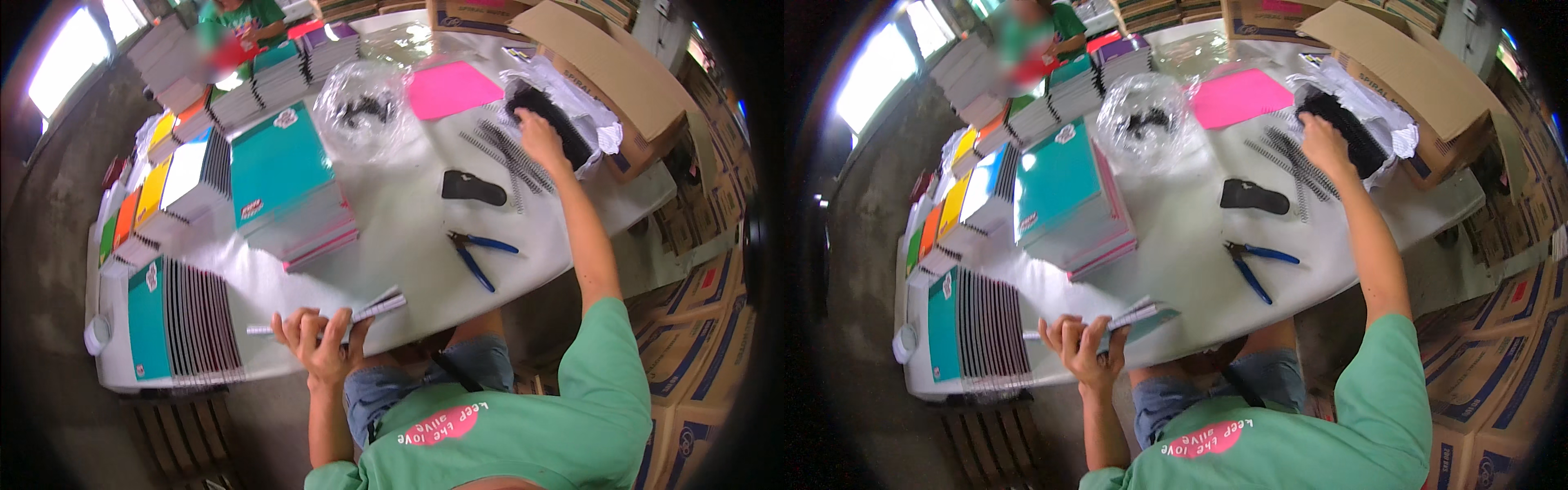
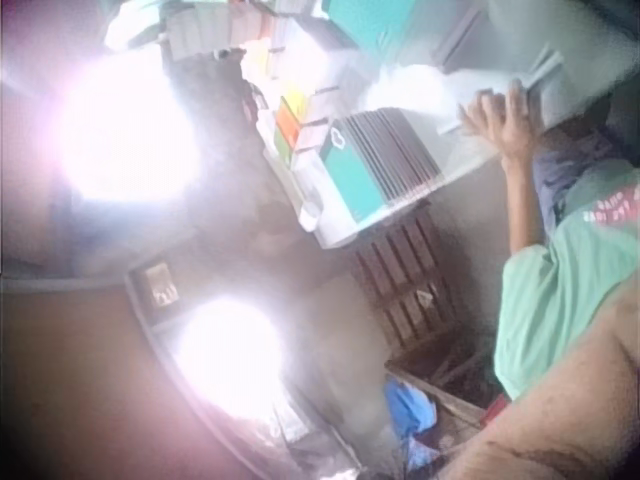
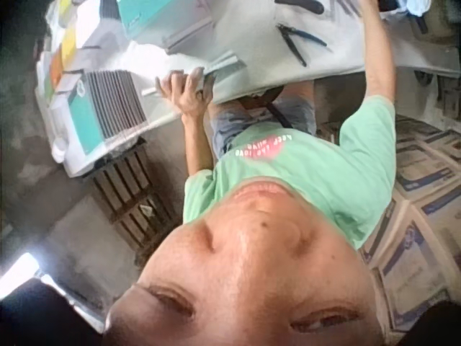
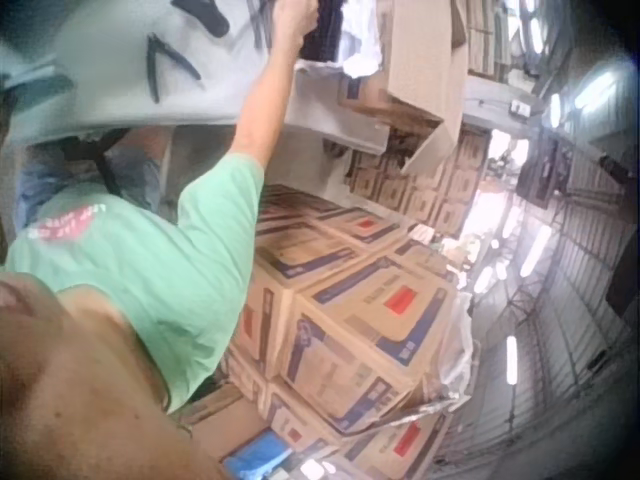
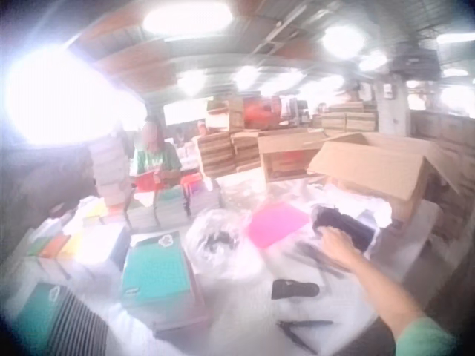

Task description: The person inserts a metal spiral binding into the holes of a notebook by hand, uses a tool to secure the ends of the binding, and then places the finished notebook onto a stack.

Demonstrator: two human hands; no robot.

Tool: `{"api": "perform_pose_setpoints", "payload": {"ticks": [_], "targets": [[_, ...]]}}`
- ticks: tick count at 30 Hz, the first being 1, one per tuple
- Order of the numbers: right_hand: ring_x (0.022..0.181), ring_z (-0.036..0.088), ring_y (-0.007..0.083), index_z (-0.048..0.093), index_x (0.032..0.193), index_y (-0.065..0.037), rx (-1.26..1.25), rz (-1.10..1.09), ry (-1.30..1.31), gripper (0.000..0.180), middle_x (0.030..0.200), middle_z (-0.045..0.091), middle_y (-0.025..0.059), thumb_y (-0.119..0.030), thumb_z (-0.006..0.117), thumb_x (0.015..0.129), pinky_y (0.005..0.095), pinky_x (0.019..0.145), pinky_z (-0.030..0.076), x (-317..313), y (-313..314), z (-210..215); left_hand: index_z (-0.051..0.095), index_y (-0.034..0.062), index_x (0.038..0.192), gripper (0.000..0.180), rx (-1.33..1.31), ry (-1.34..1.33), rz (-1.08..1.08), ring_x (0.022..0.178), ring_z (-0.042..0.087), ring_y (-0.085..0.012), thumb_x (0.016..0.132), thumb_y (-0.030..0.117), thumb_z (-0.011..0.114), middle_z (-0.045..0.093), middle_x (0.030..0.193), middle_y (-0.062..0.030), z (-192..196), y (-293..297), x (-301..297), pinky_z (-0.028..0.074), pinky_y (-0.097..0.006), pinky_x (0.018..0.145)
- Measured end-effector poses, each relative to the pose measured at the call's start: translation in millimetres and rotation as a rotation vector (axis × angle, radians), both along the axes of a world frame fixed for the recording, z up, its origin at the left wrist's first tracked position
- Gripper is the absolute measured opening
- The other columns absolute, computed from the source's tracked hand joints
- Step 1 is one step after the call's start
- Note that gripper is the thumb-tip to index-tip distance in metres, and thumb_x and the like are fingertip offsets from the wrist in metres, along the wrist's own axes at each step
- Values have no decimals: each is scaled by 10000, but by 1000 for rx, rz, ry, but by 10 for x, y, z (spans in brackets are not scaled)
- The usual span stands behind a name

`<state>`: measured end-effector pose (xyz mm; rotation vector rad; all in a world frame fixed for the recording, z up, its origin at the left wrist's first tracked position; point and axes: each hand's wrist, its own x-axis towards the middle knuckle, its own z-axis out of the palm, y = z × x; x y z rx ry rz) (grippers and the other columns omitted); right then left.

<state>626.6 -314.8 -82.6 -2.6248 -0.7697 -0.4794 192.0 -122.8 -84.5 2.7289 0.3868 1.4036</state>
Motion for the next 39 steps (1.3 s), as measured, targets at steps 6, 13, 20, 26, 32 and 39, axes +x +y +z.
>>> {"api": "perform_pose_setpoints", "payload": {"ticks": [6, 13, 20, 26, 32, 39], "targets": [[982, 549, 445, 461, 1205, -121, 221, 259, -13, 396, 1139, 575, 218, -17, 411, 826, 477, 854, 443, -456, -42, 448, 666, 180, 1000, 430, 90, 49, -76, 887, 524, -236, 648, 399, 777, 452, 752, -4, -72, 88, 29, 170, -506, 1073], [687, 506, 109, 661, 1058, -55, 359, 847, 616, 232, 905, 633, 62, -189, 621, 872, 245, 642, 410, -2353, 91, 547, 616, 128, 1094, 630, -24, -7, 44, 1192, 419, -338, 627, 528, 754, 471, 971, -74, -131, -97, 29, 98, -534, 1095], [730, 563, 165, 674, 987, -52, 526, 834, 465, 176, 837, 589, 67, -27, 642, 816, 271, 673, 444, -2730, 202, 396, 442, 132, 1095, 820, -149, -250, 149, 1305, 217, -435, 538, 645, 755, 372, 1218, -111, -190, -319, 313, -23, -662, 1028], [727, 563, 184, 655, 1034, -63, 365, 886, 519, 224, 856, 580, 69, 16, 554, 850, 280, 664, 442, -2744, 215, 421, 440, 130, 1031, 790, -205, -203, 223, 1258, 283, -413, 549, 686, 730, 378, 1131, -91, -277, -375, 338, -70, -692, 1000], [648, 468, 154, 622, 1083, -41, 256, 1027, 833, 330, 786, 559, 74, 91, 456, 830, 281, 629, 421, -2628, 245, 543, 463, 137, 1007, 811, -89, -40, 259, 1132, 310, -358, 510, 720, 731, 321, 1054, -99, -152, -376, 205, 6, -688, 999], [635, 442, 158, 613, 1111, -52, 191, 1148, 785, 449, 811, 573, 81, 127, 449, 733, 287, 617, 412, -2501, 300, 545, 526, 175, 920, 616, -123, -32, 209, 1099, 302, -353, 569, 632, 746, 306, 1029, -99, -124, -401, 159, 58, -665, 990]]}}
